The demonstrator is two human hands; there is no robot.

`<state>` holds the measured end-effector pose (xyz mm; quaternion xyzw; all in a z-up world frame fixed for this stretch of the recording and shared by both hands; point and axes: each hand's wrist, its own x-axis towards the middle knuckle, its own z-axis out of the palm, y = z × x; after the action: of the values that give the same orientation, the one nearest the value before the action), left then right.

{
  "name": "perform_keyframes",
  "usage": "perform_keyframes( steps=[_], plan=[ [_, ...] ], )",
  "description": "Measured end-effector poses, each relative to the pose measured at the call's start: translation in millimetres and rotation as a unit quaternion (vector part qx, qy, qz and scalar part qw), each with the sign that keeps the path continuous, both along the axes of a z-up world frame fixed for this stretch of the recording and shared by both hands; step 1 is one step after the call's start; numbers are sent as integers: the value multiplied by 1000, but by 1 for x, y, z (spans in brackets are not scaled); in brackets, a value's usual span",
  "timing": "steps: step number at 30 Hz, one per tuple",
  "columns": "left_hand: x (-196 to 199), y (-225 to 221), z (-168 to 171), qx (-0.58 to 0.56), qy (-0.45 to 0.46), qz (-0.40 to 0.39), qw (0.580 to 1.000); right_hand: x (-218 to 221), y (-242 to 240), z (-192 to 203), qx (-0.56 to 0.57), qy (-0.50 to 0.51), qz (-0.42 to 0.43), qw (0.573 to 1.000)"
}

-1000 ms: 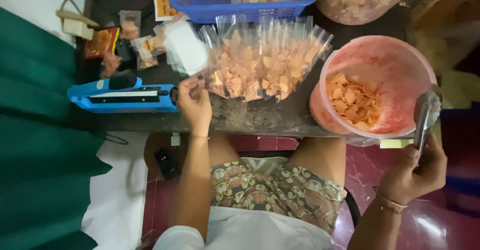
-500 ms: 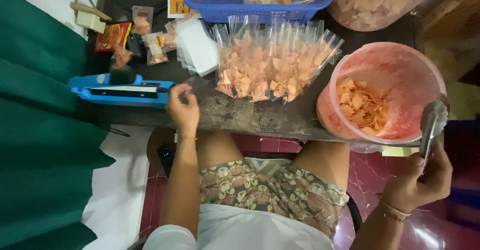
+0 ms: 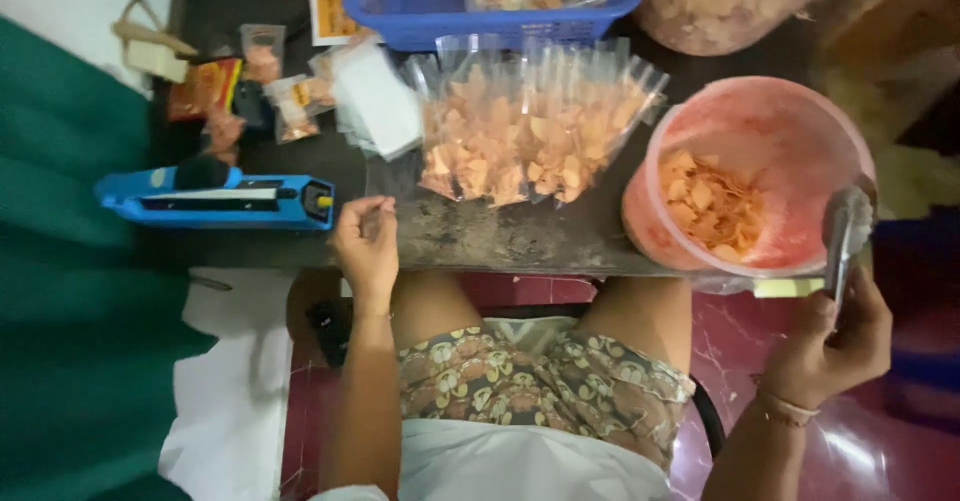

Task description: Packaging chips into small plastic bags using tongs at a manual workstation.

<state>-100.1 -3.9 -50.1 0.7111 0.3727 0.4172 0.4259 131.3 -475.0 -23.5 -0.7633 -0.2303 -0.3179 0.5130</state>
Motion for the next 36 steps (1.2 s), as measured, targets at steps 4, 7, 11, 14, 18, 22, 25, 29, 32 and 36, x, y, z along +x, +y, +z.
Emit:
perform_keyframes(
  steps=[4, 7, 11, 14, 18, 22, 25, 29, 32, 36],
  plan=[
    [20, -34, 10, -70, -38, -58, 995, 9, -14, 30, -17, 5, -9, 1000],
    [34, -56, 29, -130, -54, -93, 986, 20, -24, 86, -151, -5, 1, 989],
    [43, -74, 38, -238, -122, -145, 953, 49, -15, 155, -450, 131, -12, 883],
    [44, -87, 41, -278, -113, -149, 942, 79, -7, 161, -654, -15, -80, 752],
    [40, -101, 25, -269, -63, -184, 943, 115, 33, 153, -714, -211, -88, 662],
    [44, -128, 58, -354, 9, -134, 926, 130, 91, 142, -816, 18, -27, 577],
    [36, -133, 48, -288, -37, -173, 941, 150, 87, 103, -845, 34, -11, 533],
    [27, -122, 31, -273, -19, -166, 948, 165, 74, 71, -821, -5, -1, 571],
    [26, -115, 20, -233, 8, -173, 957, 158, 75, 81, -813, 30, 18, 581],
    [29, -117, 38, -256, 11, -194, 947, 143, 81, 109, -844, 26, 7, 535]
  ],
)
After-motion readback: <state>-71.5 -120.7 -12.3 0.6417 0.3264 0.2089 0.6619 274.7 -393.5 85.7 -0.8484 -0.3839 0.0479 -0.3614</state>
